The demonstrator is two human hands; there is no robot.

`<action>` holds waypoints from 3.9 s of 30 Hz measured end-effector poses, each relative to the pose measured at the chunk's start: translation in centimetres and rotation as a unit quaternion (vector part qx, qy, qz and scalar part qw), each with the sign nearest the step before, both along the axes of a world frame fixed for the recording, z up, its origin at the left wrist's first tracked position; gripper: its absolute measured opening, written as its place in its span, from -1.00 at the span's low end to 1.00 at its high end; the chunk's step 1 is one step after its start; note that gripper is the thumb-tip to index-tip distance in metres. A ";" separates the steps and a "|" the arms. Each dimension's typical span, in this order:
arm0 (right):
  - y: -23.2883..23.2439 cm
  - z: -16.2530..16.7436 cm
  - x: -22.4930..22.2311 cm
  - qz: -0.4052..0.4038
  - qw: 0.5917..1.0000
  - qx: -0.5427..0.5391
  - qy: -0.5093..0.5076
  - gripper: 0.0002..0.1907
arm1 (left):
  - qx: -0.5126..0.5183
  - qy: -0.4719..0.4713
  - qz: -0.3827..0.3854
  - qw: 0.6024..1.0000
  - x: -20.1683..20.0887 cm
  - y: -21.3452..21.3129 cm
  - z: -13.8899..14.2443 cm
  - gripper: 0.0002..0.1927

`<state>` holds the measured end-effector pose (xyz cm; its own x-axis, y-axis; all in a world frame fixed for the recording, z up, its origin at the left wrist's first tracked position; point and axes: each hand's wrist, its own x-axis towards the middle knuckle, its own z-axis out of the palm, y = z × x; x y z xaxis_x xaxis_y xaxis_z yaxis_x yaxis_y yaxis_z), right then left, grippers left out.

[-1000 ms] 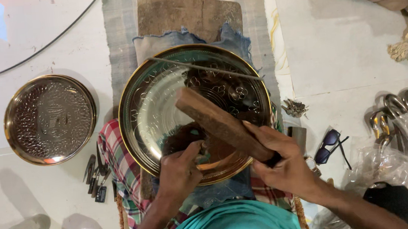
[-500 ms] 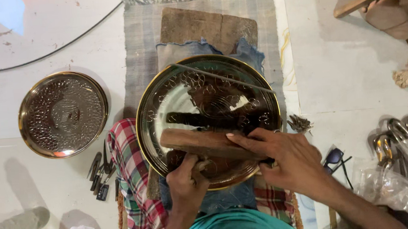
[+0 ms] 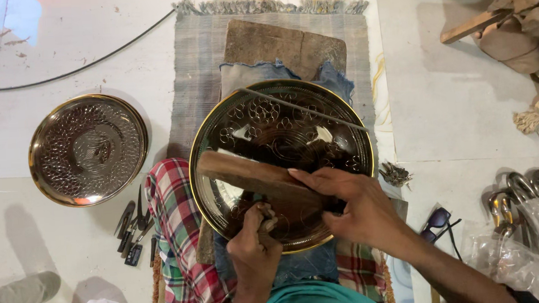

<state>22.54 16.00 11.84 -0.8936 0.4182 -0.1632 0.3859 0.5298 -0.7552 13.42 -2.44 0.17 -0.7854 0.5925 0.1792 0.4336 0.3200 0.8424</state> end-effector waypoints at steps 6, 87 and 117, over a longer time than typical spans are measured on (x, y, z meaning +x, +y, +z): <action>1.0 3.2 -1.9 0.189 0.941 0.152 -0.237 -0.05 | -0.039 -0.031 -0.014 0.999 0.0 -0.2 -1.1 -0.53; -11.4 -11.2 12.5 -0.419 0.862 -0.188 0.216 -0.18 | -0.085 -0.001 -0.604 0.792 -8.7 6.2 1.4 -0.48; -13.0 -13.8 12.8 -0.445 0.874 -0.036 0.193 -0.17 | -0.122 0.000 -0.595 0.794 -9.4 5.8 2.8 -0.46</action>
<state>35.35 3.04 -1.98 -0.2140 0.9765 0.0239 0.3292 0.0952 -0.9394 4.00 3.36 2.98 0.3580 0.9321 -0.0555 0.5519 -0.1633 0.8178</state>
